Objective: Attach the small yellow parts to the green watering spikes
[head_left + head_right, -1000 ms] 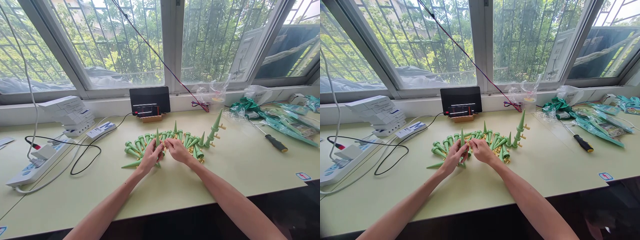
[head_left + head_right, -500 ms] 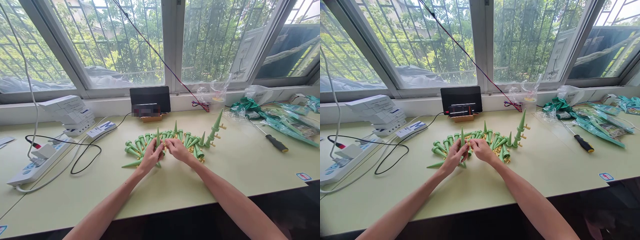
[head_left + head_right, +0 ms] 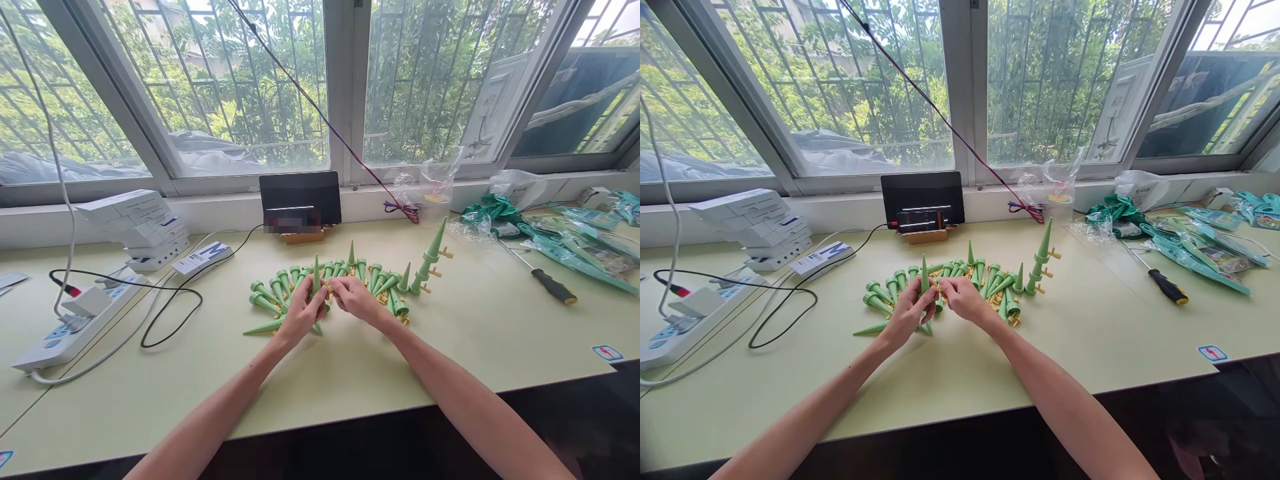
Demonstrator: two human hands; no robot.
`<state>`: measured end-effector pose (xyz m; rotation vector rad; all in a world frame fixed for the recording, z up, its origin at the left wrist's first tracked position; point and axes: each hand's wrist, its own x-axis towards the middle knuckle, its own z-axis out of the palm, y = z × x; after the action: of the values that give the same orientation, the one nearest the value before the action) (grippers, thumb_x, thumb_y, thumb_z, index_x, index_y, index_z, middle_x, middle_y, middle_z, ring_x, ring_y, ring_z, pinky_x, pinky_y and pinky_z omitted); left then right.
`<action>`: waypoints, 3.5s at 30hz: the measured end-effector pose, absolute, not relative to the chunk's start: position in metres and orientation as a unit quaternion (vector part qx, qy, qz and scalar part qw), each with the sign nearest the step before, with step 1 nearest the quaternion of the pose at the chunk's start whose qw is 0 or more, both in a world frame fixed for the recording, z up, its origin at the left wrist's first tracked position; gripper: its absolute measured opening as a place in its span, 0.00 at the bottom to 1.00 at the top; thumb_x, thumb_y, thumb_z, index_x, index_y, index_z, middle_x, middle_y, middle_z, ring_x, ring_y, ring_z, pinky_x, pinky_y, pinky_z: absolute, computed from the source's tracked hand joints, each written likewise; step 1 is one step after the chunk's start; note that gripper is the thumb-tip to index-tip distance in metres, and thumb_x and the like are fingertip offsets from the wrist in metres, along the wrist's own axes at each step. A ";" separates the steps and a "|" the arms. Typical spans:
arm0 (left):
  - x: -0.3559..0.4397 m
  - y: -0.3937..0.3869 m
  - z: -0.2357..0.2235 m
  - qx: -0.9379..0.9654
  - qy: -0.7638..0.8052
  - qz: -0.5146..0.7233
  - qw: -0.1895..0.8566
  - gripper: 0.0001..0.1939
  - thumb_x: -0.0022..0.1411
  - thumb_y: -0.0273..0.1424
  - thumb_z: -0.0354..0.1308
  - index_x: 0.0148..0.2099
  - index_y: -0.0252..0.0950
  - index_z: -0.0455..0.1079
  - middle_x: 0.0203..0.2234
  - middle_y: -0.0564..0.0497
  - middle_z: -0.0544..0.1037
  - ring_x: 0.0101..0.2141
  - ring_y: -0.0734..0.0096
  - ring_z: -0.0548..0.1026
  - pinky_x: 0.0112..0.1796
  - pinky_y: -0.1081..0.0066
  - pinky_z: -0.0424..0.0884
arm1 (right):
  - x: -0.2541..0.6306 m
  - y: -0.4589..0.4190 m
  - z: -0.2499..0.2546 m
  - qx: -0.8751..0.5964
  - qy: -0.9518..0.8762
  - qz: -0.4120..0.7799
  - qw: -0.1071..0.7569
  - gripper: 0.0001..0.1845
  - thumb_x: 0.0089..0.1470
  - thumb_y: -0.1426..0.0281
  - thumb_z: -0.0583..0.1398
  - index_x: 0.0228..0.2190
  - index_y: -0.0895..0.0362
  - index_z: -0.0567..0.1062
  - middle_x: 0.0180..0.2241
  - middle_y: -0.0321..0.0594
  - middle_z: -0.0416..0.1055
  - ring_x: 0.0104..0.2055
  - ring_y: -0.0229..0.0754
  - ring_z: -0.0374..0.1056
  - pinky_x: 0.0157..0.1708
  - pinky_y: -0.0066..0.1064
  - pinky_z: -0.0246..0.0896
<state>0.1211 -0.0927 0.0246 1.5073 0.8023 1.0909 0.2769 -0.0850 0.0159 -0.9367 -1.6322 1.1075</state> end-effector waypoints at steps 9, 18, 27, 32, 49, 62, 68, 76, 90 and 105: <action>0.121 -0.093 0.025 0.630 0.341 0.457 0.528 0.12 0.63 0.40 0.58 0.38 0.38 0.62 0.25 0.57 0.65 0.16 0.83 0.59 0.16 0.77 0.52 | 0.276 -0.088 0.022 -0.383 -0.654 0.471 0.451 0.23 0.63 0.60 0.50 0.18 0.54 0.55 0.12 0.28 0.50 0.16 0.31 0.43 0.17 0.27 0.41; 0.120 -0.092 0.023 0.637 0.339 0.456 0.521 0.12 0.64 0.40 0.58 0.38 0.38 0.62 0.26 0.57 0.66 0.16 0.83 0.60 0.16 0.77 0.52 | 0.277 -0.087 0.021 -0.385 -0.651 0.478 0.446 0.23 0.63 0.60 0.50 0.18 0.54 0.54 0.12 0.27 0.50 0.15 0.31 0.43 0.17 0.27 0.40; 0.122 -0.092 0.023 0.618 0.332 0.461 0.544 0.13 0.64 0.42 0.57 0.39 0.38 0.62 0.28 0.56 0.65 0.17 0.82 0.61 0.15 0.77 0.54 | 0.275 -0.088 0.024 -0.399 -0.627 0.490 0.456 0.23 0.61 0.60 0.51 0.18 0.54 0.55 0.12 0.27 0.48 0.15 0.31 0.41 0.16 0.26 0.38; 0.120 -0.092 0.023 0.595 0.324 0.460 0.574 0.14 0.67 0.44 0.52 0.40 0.38 0.62 0.28 0.55 0.65 0.17 0.82 0.62 0.16 0.77 0.55 | 0.275 -0.086 0.021 -0.390 -0.623 0.495 0.464 0.23 0.61 0.58 0.52 0.18 0.54 0.55 0.13 0.27 0.47 0.15 0.30 0.43 0.16 0.26 0.39; 0.119 -0.086 0.016 0.586 0.319 0.472 0.576 0.16 0.66 0.45 0.54 0.39 0.37 0.64 0.27 0.55 0.65 0.16 0.83 0.61 0.15 0.78 0.54 | 0.274 -0.085 0.016 -0.377 -0.644 0.480 0.461 0.24 0.61 0.56 0.52 0.18 0.54 0.56 0.14 0.27 0.46 0.15 0.30 0.42 0.16 0.26 0.39; 0.118 -0.086 0.017 0.595 0.322 0.473 0.564 0.15 0.67 0.44 0.53 0.37 0.36 0.63 0.27 0.56 0.64 0.16 0.85 0.60 0.14 0.79 0.53 | 0.275 -0.086 0.018 -0.381 -0.655 0.469 0.454 0.25 0.62 0.56 0.51 0.18 0.55 0.59 0.13 0.27 0.49 0.15 0.30 0.44 0.17 0.26 0.41; 0.121 -0.088 0.019 0.591 0.342 0.468 0.561 0.15 0.67 0.44 0.52 0.37 0.36 0.62 0.28 0.56 0.66 0.15 0.84 0.63 0.14 0.79 0.54 | 0.274 -0.084 0.015 -0.416 -0.657 0.430 0.459 0.26 0.62 0.53 0.50 0.18 0.55 0.61 0.14 0.29 0.52 0.16 0.32 0.49 0.18 0.27 0.45; 0.121 -0.087 0.017 0.578 0.366 0.450 0.573 0.16 0.67 0.45 0.51 0.42 0.37 0.63 0.28 0.56 0.67 0.14 0.83 0.64 0.14 0.78 0.54 | 0.275 -0.088 0.017 -0.457 -0.632 0.323 0.536 0.19 0.62 0.54 0.53 0.29 0.56 0.70 0.25 0.35 0.66 0.22 0.35 0.58 0.21 0.27 0.52; 0.121 -0.090 0.009 0.711 0.357 0.364 0.485 0.15 0.68 0.44 0.50 0.37 0.37 0.61 0.28 0.55 0.69 0.14 0.84 0.63 0.15 0.78 0.57 | 0.275 -0.091 0.022 -0.407 -0.627 0.332 0.576 0.15 0.60 0.57 0.57 0.30 0.56 0.70 0.26 0.35 0.68 0.24 0.37 0.66 0.23 0.27 0.61; 0.120 -0.092 0.009 0.749 0.389 0.375 0.382 0.18 0.68 0.45 0.50 0.49 0.38 0.69 0.33 0.52 0.75 0.14 0.82 0.66 0.16 0.76 0.61 | 0.276 -0.092 0.025 -0.421 -0.643 0.263 0.583 0.11 0.59 0.63 0.55 0.29 0.56 0.68 0.21 0.31 0.62 0.20 0.34 0.59 0.21 0.26 0.58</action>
<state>0.1198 -0.0916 0.0094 1.9121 0.9933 0.9580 0.2764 -0.0921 0.0250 -0.9821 -1.5021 0.6128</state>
